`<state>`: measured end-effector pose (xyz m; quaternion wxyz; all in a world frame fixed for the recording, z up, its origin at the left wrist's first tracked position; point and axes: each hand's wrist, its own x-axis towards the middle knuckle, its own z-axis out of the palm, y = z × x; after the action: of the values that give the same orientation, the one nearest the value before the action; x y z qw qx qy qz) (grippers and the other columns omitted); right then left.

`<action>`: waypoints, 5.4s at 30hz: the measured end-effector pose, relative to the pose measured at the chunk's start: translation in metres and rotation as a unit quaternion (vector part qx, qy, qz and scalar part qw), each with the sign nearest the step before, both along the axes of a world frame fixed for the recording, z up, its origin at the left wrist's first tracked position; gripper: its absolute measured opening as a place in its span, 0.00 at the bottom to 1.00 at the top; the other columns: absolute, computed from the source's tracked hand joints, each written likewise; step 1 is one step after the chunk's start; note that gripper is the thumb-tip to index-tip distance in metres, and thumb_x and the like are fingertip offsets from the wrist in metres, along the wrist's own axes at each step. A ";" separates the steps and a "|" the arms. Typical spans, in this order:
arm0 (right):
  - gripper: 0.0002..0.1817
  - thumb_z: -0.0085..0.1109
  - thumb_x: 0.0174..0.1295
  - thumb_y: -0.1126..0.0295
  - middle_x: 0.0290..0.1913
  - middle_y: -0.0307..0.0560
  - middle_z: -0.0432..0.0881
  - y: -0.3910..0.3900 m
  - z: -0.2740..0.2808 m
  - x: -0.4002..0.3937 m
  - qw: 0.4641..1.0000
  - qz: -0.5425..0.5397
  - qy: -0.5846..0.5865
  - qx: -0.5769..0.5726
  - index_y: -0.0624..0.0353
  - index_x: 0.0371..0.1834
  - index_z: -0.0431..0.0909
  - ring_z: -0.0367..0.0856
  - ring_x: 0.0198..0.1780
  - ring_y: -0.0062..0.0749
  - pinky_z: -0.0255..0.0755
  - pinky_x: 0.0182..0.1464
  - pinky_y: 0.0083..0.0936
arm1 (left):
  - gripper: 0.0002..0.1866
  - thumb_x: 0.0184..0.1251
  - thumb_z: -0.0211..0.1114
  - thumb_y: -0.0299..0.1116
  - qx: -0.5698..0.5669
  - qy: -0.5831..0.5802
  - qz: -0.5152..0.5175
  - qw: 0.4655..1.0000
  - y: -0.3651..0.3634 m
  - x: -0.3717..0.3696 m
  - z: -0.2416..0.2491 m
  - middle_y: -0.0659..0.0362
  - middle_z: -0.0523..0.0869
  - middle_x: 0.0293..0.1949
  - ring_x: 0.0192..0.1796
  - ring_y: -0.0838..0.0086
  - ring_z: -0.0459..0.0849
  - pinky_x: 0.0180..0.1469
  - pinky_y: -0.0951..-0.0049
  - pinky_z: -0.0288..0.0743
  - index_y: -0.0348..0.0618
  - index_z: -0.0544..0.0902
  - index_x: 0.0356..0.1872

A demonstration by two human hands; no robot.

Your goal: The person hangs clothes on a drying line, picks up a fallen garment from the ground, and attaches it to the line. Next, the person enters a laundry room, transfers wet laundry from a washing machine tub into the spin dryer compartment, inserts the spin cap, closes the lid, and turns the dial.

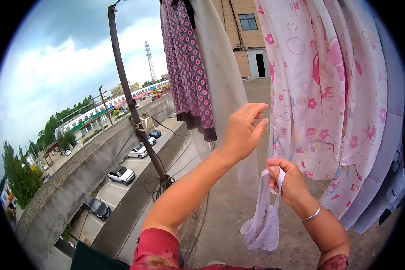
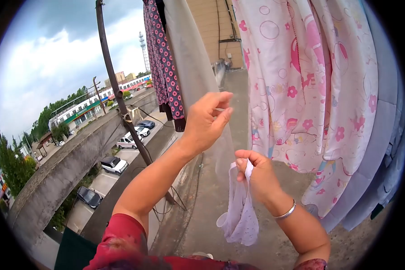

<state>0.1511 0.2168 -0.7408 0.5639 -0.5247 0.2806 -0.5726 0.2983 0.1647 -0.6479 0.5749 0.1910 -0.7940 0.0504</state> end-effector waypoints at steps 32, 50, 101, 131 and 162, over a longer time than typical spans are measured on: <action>0.29 0.56 0.55 0.65 0.40 0.51 0.75 -0.288 0.254 0.105 0.869 -0.260 -0.052 -0.418 0.71 0.56 0.62 0.74 0.39 0.26 0.68 0.41 0.18 | 0.20 0.54 0.56 0.29 -0.178 0.235 0.333 0.895 -0.122 0.240 0.271 0.43 0.77 0.46 0.52 0.57 0.75 0.56 0.71 0.63 0.29 0.72 0.48; 0.26 0.57 0.55 0.62 0.49 0.57 0.73 -0.396 0.279 -0.036 0.712 -0.560 0.104 -0.410 0.63 0.55 0.66 0.71 0.53 0.41 0.63 0.53 0.27 | 0.17 0.58 0.47 0.26 -0.315 0.370 0.331 0.808 -0.114 0.282 0.262 0.45 0.77 0.47 0.50 0.55 0.75 0.52 0.66 0.67 0.34 0.72 0.49; 0.16 0.53 0.59 0.64 0.26 0.44 0.77 -0.350 0.228 0.052 0.819 0.429 -0.099 -0.370 0.68 0.41 0.73 0.70 0.16 0.14 0.68 0.21 0.10 | 0.14 0.55 0.64 0.35 0.347 -0.148 0.265 0.887 -0.158 0.019 0.183 0.67 0.75 0.23 0.24 0.87 0.71 0.22 0.88 0.62 0.42 0.77 0.42; 0.10 0.48 0.54 0.73 0.20 0.38 0.71 -0.451 0.243 0.081 0.925 0.197 0.001 -0.324 0.69 0.30 0.76 0.64 0.23 0.14 0.59 0.24 0.12 | 0.20 0.49 0.54 0.31 -0.301 0.029 0.690 0.658 -0.153 0.150 0.382 0.53 0.80 0.45 0.47 0.66 0.79 0.53 0.76 0.68 0.48 0.78 0.47; 0.12 0.51 0.53 0.69 0.18 0.57 0.70 -0.381 0.299 0.235 0.711 -0.016 -0.176 -0.681 0.65 0.17 0.68 0.68 0.22 0.51 0.62 0.26 0.37 | 0.14 0.63 0.48 0.35 -0.059 0.309 0.326 0.892 -0.134 0.137 0.459 0.56 0.79 0.23 0.27 0.71 0.78 0.30 0.72 0.75 0.41 0.78 0.24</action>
<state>0.3866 -0.1637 -0.4418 0.0838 -0.6513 -0.2814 -0.6997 0.4356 0.0308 -0.1887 0.7524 0.4112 -0.4653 0.2201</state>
